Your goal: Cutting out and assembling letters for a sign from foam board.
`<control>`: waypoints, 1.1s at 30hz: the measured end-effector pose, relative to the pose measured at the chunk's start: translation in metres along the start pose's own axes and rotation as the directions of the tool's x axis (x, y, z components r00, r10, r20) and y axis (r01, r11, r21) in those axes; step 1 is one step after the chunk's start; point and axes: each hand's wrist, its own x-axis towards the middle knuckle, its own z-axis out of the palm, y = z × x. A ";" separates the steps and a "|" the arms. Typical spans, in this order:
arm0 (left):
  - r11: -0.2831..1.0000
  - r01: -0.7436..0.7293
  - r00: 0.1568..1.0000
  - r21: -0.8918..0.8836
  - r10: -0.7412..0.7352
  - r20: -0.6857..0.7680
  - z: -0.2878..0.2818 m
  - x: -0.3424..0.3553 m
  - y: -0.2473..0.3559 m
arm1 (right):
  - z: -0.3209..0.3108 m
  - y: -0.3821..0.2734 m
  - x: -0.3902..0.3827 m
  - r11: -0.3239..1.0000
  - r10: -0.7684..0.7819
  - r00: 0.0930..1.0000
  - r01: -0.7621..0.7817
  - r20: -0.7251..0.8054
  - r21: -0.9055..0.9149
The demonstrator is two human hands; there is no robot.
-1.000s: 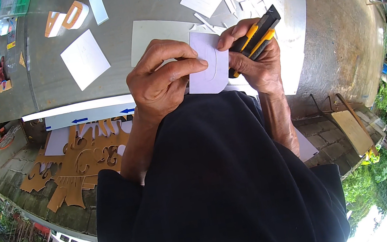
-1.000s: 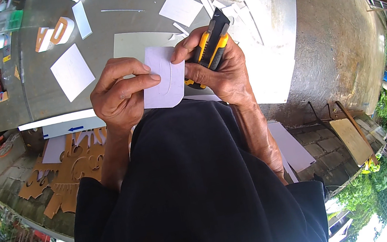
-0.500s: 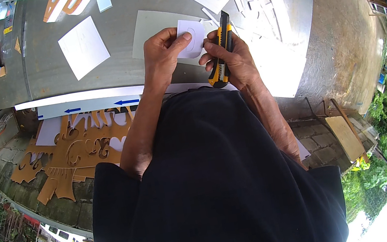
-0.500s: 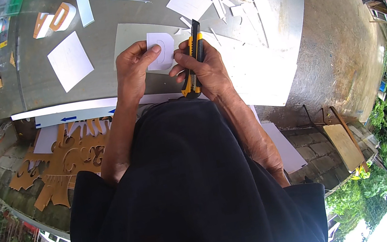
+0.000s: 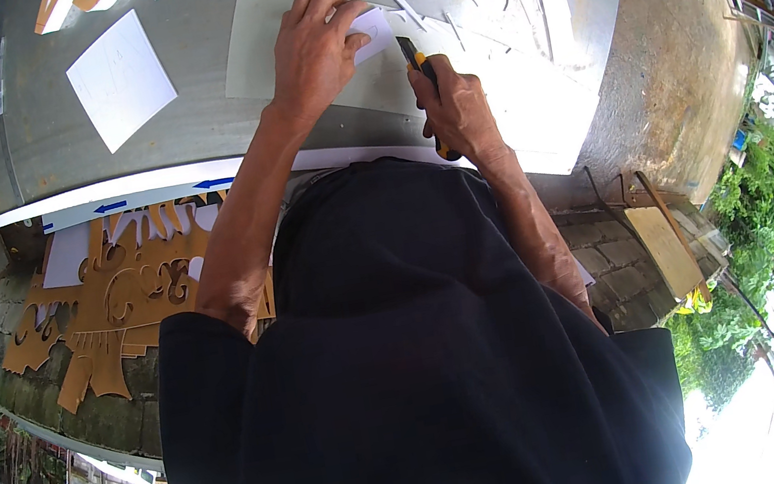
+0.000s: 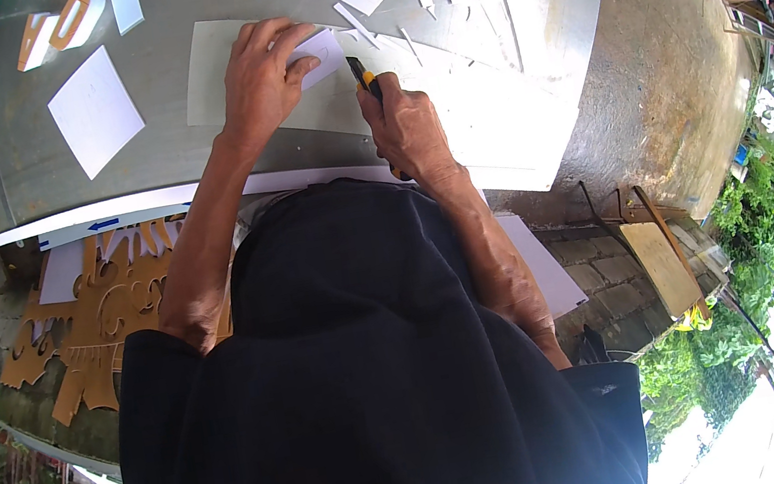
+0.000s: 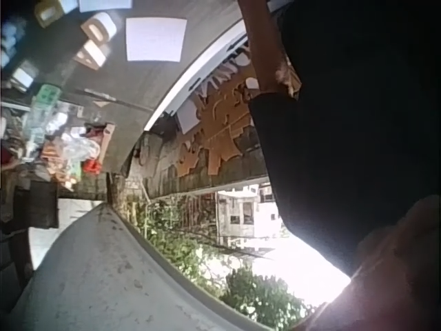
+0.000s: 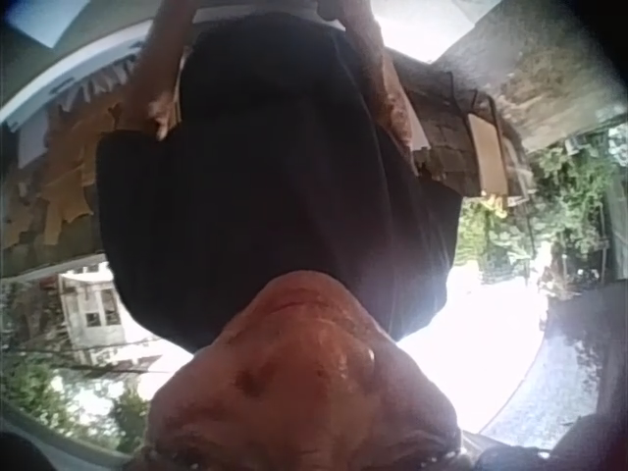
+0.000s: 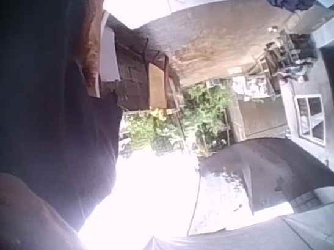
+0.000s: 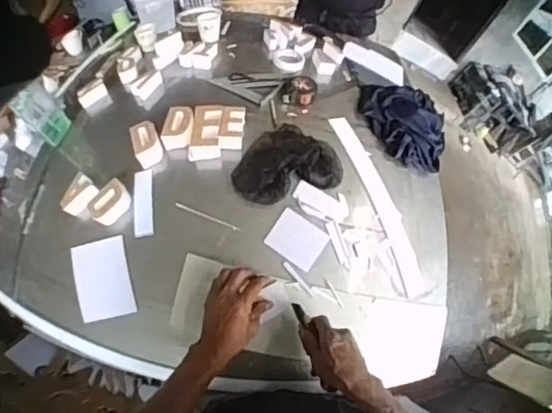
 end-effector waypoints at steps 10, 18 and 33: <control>0.998 -0.061 0.987 0.021 0.063 -0.146 0.005 -0.036 0.002 | 0.014 0.004 0.019 0.944 -0.285 0.947 0.249 -0.151 -0.217; 0.976 0.215 0.884 0.017 -0.187 -0.429 -0.038 -0.073 -0.024 | 0.008 -0.010 0.011 0.980 -0.197 0.976 0.197 -0.099 -0.010; 0.988 0.121 0.970 -0.091 -0.138 -0.202 0.005 -0.053 -0.013 | 0.018 -0.027 0.019 0.889 -0.355 0.929 0.301 -0.105 -0.344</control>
